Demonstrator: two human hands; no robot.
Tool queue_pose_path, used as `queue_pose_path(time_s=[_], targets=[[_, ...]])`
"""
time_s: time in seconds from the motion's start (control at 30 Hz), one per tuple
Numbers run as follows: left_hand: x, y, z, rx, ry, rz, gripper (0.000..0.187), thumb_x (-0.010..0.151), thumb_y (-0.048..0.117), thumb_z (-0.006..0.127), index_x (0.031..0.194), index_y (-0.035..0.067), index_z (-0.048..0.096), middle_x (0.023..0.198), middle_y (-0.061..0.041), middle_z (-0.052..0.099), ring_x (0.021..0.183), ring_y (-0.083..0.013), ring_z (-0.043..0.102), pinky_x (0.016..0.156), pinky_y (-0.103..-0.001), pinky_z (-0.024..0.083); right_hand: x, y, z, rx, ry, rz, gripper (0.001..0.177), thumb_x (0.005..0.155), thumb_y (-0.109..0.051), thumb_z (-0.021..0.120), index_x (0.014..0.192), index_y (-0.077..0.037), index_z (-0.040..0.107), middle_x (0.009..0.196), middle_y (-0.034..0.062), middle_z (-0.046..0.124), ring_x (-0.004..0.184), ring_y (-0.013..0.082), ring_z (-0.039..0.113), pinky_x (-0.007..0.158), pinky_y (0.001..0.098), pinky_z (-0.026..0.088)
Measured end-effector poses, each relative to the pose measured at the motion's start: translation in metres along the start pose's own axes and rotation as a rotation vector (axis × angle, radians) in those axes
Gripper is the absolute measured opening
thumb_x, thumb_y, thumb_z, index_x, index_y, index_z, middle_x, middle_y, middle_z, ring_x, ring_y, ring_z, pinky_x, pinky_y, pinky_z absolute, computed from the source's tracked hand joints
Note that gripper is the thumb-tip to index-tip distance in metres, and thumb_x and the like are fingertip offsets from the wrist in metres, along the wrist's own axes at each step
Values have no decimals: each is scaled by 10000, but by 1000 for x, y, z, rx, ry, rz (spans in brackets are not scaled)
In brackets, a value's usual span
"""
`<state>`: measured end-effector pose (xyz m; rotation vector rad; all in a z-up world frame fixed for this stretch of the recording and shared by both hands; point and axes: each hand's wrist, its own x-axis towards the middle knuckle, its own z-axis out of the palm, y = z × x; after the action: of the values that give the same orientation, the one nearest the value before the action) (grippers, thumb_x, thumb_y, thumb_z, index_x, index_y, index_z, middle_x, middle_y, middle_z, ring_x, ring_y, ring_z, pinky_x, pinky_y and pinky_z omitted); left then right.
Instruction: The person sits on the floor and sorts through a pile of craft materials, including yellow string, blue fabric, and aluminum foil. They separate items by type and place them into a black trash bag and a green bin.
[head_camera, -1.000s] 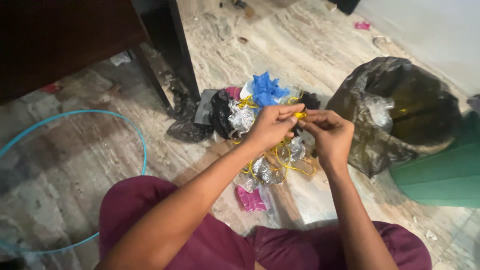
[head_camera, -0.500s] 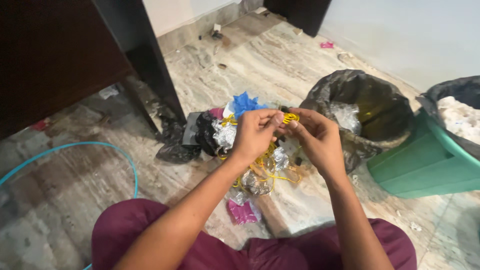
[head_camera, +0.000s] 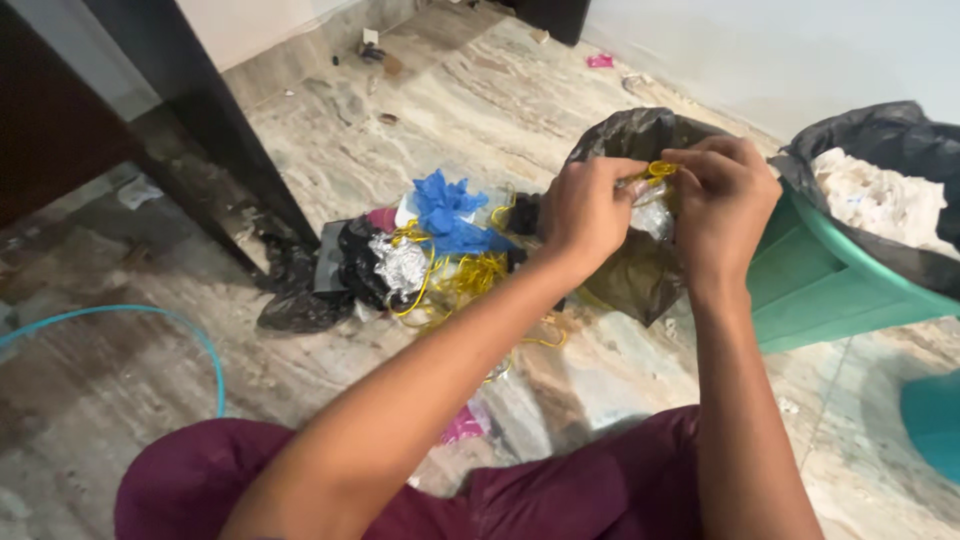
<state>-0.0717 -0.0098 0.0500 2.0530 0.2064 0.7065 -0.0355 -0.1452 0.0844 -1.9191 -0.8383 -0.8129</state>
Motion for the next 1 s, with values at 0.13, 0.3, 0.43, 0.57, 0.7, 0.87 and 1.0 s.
queue_pose_path(time_s=[0.13, 0.3, 0.43, 0.57, 0.7, 0.87, 1.0], targets=[[29, -15, 27, 322, -87, 146, 208, 772, 122, 723, 958, 169, 805, 902, -144, 764, 966, -375, 707, 784, -532, 526, 7, 51, 17, -240, -125, -56, 284, 799, 55, 698, 1015, -76, 828, 944, 171, 698, 833, 348, 686, 764, 432, 550], [32, -31, 45, 318, -129, 191, 180, 787, 115, 724, 937, 181, 796, 922, -133, 760, 971, -360, 709, 796, -505, 538, 0, 96, 45, -508, -482, 139, 185, 815, -67, 719, 970, -93, 815, 911, 236, 696, 859, 443, 686, 767, 515, 557], [18, -25, 26, 69, 77, 312, 178, 827, 87, 687, 967, 138, 783, 920, -128, 756, 925, -354, 718, 795, -471, 554, 2, 89, 48, -569, -508, 45, 272, 855, -136, 754, 1116, -61, 769, 980, 245, 699, 875, 466, 678, 718, 560, 530], [-3, -24, -18, -19, 191, 288, 149, 908, 114, 671, 1028, 114, 760, 978, -111, 765, 925, -333, 731, 789, -414, 573, 8, 55, 32, -445, -213, -195, 451, 748, -126, 813, 1179, -19, 729, 1029, 201, 705, 919, 415, 659, 762, 530, 494], [-31, -38, -64, -33, 157, 183, 142, 902, 130, 705, 1028, 122, 771, 945, -106, 773, 844, -292, 760, 723, -371, 581, -2, 18, 18, -447, 103, -391, 121, 988, -51, 823, 951, -51, 708, 1001, 115, 714, 915, 327, 671, 824, 474, 502], [-66, -64, -100, -13, 147, -65, 137, 884, 149, 736, 1010, 131, 786, 895, -82, 786, 734, -227, 768, 661, -340, 574, -71, -30, 56, -48, -195, -451, 75, 939, -73, 776, 918, -101, 710, 821, 66, 688, 650, 204, 630, 570, 351, 485], [-90, -95, -103, 3, 165, -244, 131, 870, 151, 744, 991, 134, 792, 888, -67, 791, 744, -208, 772, 671, -331, 574, -122, -31, 107, -136, -674, -181, 332, 793, -57, 713, 1116, -112, 763, 1128, 139, 718, 767, 382, 691, 661, 481, 554]])
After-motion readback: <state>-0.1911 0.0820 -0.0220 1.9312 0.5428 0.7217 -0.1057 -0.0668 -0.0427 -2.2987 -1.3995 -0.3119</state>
